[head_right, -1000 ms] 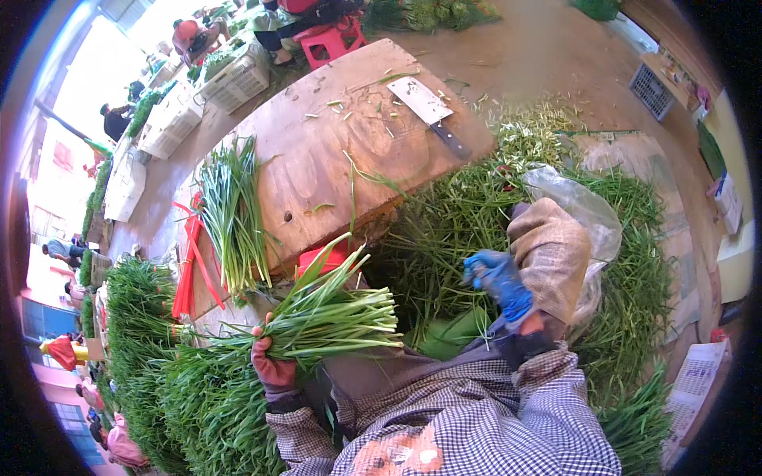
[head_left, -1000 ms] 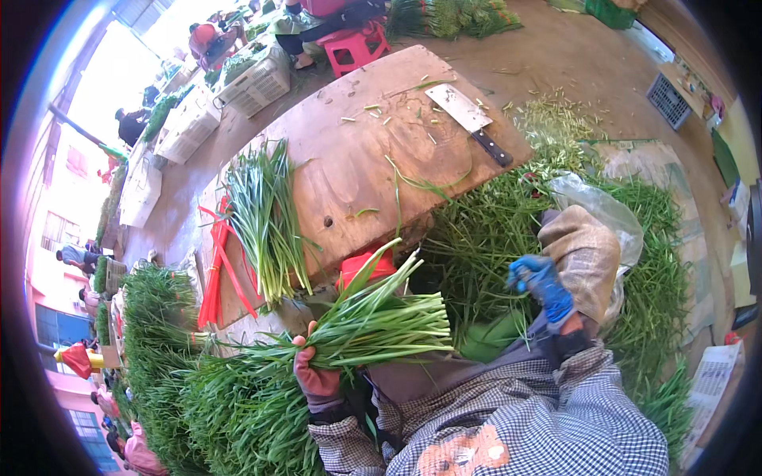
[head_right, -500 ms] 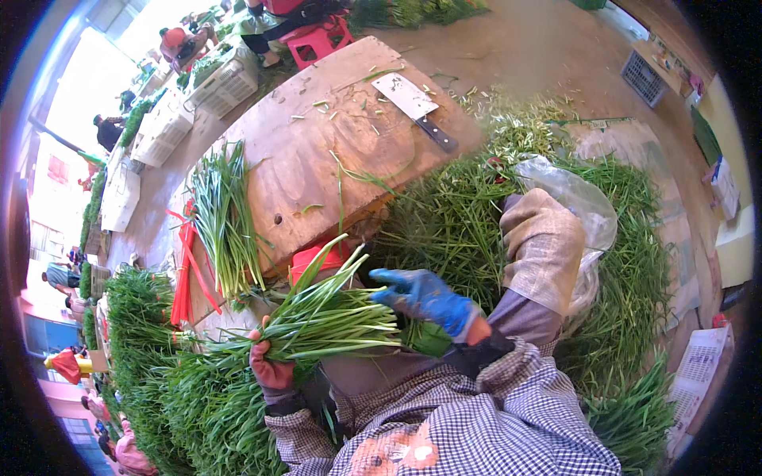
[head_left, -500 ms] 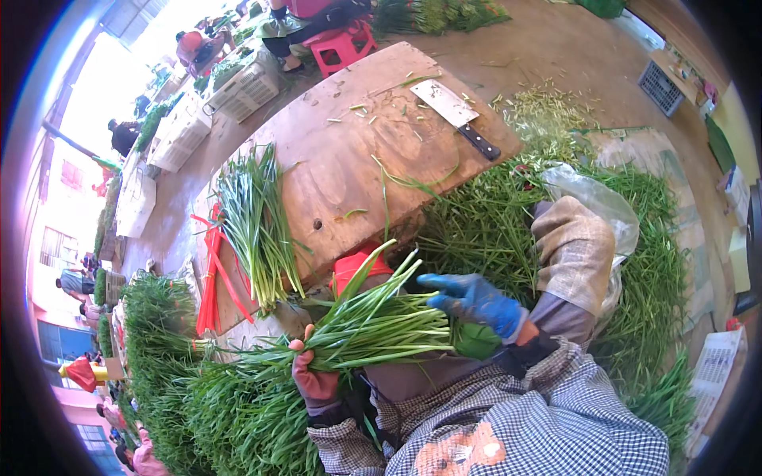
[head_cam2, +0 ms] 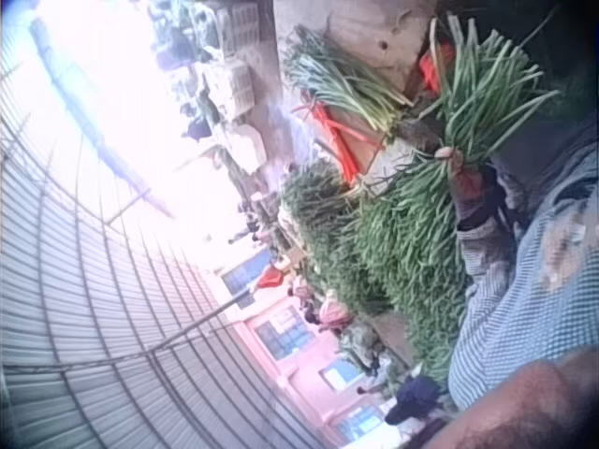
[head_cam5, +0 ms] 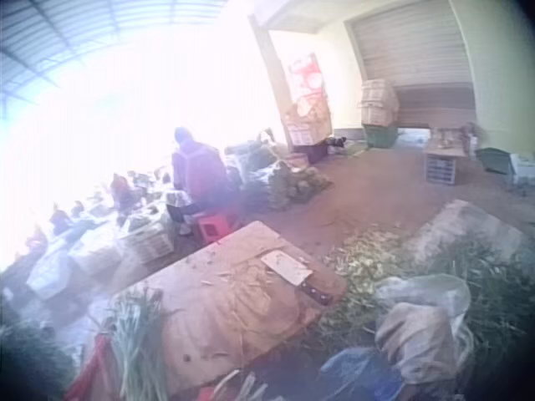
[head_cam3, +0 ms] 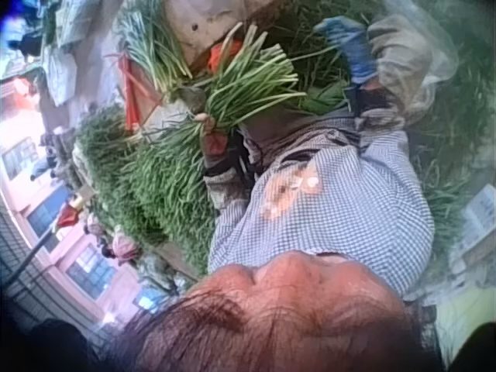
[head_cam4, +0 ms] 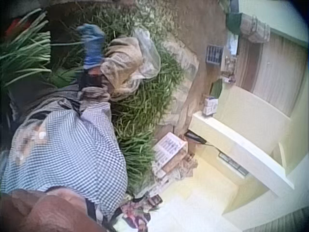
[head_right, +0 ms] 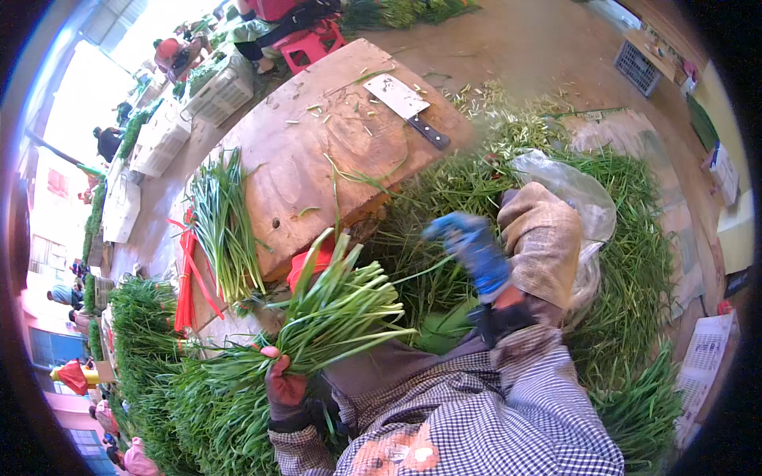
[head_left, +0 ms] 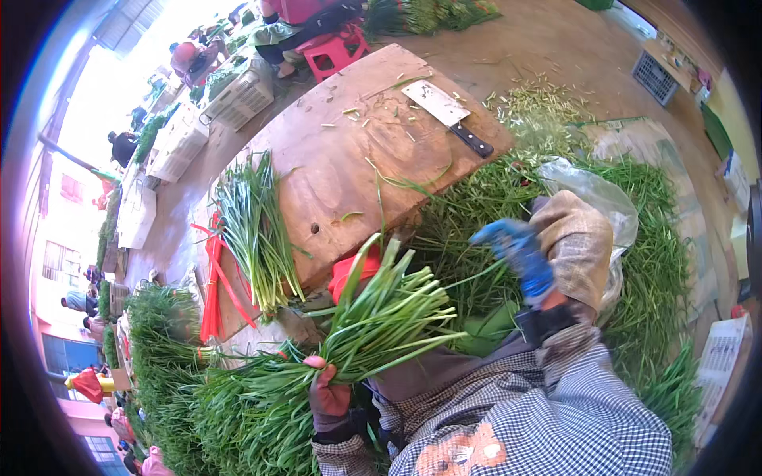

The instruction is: The person gathers a bunch of chives, trims the ends with a knife on a wooden board, and secures the bundle with a red plastic tie.

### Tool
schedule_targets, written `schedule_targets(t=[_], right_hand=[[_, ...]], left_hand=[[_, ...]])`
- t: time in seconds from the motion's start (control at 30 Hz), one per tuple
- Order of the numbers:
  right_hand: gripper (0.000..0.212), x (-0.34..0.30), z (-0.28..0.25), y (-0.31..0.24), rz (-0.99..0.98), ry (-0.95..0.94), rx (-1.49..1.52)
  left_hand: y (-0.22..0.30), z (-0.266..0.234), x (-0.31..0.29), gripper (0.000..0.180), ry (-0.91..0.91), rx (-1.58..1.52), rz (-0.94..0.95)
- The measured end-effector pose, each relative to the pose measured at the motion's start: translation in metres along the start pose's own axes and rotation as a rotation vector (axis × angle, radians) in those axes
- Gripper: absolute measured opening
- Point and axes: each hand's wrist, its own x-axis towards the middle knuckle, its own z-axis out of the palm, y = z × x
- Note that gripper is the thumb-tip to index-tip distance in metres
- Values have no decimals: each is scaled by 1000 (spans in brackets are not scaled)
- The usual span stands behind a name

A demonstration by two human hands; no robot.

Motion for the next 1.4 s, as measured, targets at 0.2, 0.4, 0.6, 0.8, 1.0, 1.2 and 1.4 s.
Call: schedule_targets(t=[0.2,0.4,0.6,0.8,1.0,1.2,1.4], right_hand=[[29,-12,-53,13,105,-17,-496],[44,-26,58,-34,128,-527,-94],[28,-36,82,-24,164,-362,129],[23,-34,82,-6,93,-290,266],[9,-23,46,-45,210,-99,450],[21,-23,-58,11,342,18,-123],[41,-19,8,-15,-29,-209,-212]], left_hand=[[1,-9,-4,36,53,-47,65],[-8,10,1,36,35,-110,14],[-12,10,-2,36,12,-194,21],[-21,0,0,35,55,-122,93],[-22,-2,0,34,68,-119,103],[-14,2,3,32,89,-319,93],[-6,12,8,35,36,-259,52]])
